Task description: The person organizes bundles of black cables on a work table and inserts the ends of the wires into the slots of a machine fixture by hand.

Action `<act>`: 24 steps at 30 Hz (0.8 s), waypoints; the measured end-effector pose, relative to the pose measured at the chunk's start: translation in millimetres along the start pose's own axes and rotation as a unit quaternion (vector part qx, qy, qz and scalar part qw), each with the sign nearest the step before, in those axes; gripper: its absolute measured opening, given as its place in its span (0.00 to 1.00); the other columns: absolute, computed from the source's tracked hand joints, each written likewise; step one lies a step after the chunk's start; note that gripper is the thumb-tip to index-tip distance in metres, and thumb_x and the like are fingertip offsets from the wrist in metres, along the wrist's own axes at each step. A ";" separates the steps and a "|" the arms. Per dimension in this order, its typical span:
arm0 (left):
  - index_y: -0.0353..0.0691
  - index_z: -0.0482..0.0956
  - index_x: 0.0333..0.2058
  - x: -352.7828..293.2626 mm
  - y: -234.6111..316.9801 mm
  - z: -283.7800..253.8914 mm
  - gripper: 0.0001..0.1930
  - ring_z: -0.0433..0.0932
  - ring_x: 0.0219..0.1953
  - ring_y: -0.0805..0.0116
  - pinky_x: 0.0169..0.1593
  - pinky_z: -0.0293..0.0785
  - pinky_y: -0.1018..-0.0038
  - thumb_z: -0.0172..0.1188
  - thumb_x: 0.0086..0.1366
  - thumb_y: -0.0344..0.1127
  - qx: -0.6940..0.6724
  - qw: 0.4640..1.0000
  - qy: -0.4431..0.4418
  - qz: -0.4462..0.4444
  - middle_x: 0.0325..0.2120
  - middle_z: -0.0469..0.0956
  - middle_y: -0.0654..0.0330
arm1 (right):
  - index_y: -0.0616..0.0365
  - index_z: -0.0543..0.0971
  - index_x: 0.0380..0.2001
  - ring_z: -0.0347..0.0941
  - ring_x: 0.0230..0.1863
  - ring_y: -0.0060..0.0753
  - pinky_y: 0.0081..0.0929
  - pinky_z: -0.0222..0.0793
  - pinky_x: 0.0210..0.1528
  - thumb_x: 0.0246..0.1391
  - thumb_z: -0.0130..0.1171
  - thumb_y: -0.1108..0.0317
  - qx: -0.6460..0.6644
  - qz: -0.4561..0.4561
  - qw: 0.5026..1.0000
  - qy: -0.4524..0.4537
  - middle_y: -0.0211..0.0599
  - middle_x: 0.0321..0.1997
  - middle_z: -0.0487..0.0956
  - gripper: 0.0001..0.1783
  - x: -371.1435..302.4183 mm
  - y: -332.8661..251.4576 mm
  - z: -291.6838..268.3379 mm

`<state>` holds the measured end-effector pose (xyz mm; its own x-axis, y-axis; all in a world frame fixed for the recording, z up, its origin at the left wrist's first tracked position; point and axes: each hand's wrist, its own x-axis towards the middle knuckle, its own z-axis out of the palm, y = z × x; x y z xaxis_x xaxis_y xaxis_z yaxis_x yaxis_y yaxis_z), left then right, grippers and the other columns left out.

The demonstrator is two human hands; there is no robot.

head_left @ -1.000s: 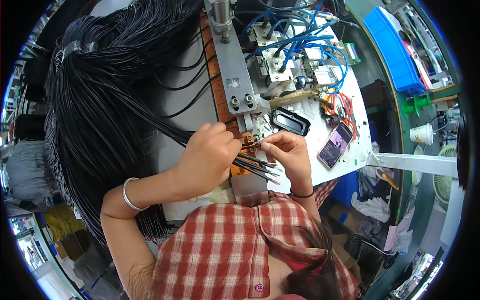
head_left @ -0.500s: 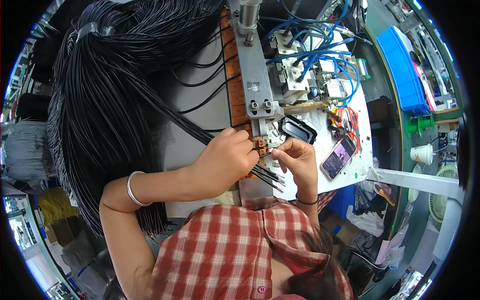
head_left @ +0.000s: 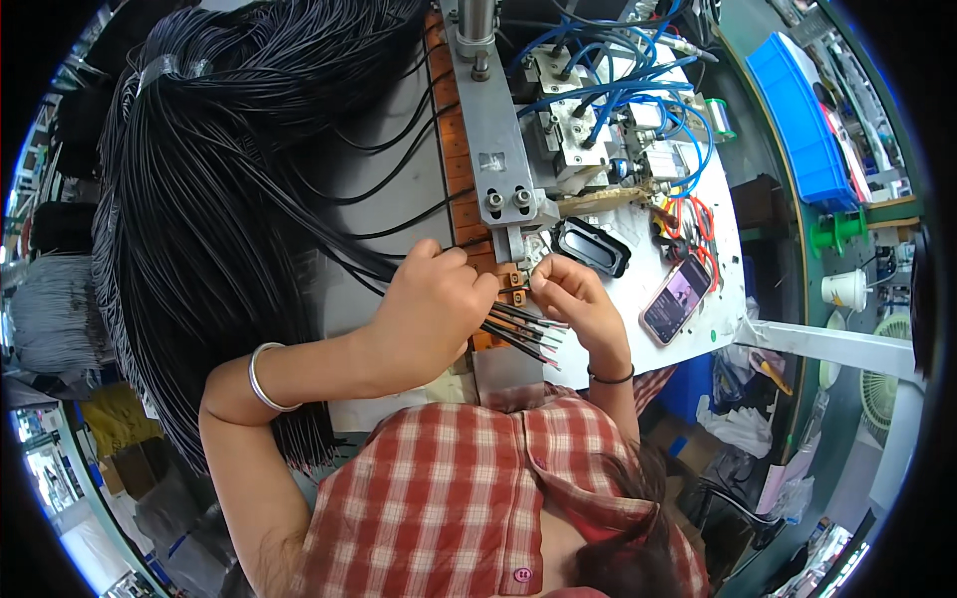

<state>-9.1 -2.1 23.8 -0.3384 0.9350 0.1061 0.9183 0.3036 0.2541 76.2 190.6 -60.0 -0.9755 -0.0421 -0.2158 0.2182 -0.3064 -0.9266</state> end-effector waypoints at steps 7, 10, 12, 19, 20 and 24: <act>0.40 0.68 0.20 -0.5 -2.5 14.5 0.07 0.67 0.27 0.65 0.34 0.60 0.71 0.56 0.40 0.23 -0.009 0.999 0.043 0.028 0.17 0.67 0.62 | 0.58 0.69 0.26 0.56 0.19 0.06 0.09 0.50 0.20 0.57 0.52 0.68 -0.059 0.030 0.994 0.083 0.17 0.18 0.65 0.08 -4.7 -7.0 11.7; 0.40 0.68 0.19 -0.2 -3.3 12.6 0.07 0.67 0.27 0.65 0.33 0.60 0.71 0.56 0.40 0.24 -0.001 0.998 0.046 0.039 0.18 0.67 0.61 | 0.58 0.70 0.27 0.54 0.17 0.07 0.09 0.47 0.17 0.56 0.52 0.69 -0.018 0.061 0.995 0.075 0.18 0.19 0.65 0.06 -4.6 -7.4 8.6; 0.40 0.68 0.19 0.2 -3.4 10.4 0.06 0.67 0.27 0.65 0.33 0.60 0.71 0.56 0.41 0.25 0.001 0.997 0.055 0.051 0.18 0.66 0.61 | 0.58 0.70 0.27 0.53 0.16 0.07 0.09 0.45 0.16 0.56 0.52 0.70 0.002 0.075 0.995 0.071 0.18 0.20 0.65 0.05 -4.0 -3.7 7.3; 0.40 0.69 0.20 1.4 -1.5 4.7 0.06 0.67 0.27 0.66 0.32 0.60 0.72 0.57 0.40 0.25 0.006 0.997 0.077 0.018 0.18 0.67 0.61 | 0.62 0.75 0.32 0.58 0.18 0.08 0.09 0.51 0.18 0.52 0.56 0.74 -0.018 -0.068 0.982 0.177 0.19 0.22 0.70 0.04 -11.6 -10.5 20.2; 0.40 0.69 0.19 1.3 -0.6 3.8 0.06 0.67 0.27 0.67 0.32 0.60 0.73 0.57 0.40 0.25 0.005 0.997 0.070 0.015 0.18 0.67 0.61 | 0.62 0.75 0.32 0.58 0.18 0.08 0.09 0.51 0.18 0.52 0.56 0.74 -0.018 -0.070 0.982 0.177 0.19 0.22 0.70 0.04 -12.4 -11.1 19.6; 0.39 0.69 0.20 1.9 -0.1 6.1 0.09 0.67 0.27 0.65 0.32 0.61 0.72 0.59 0.38 0.25 -0.015 0.996 0.079 0.035 0.19 0.68 0.61 | 0.63 0.78 0.32 0.61 0.16 0.09 0.09 0.52 0.16 0.51 0.58 0.75 -0.014 -0.099 0.987 0.129 0.22 0.23 0.73 0.04 -15.8 -12.6 13.4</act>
<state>-8.6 0.8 18.1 -0.3046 0.9120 0.2747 0.9348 0.2310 0.2697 88.5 182.4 -40.7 -0.9605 0.2608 -0.0974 0.0281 -0.2573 -0.9659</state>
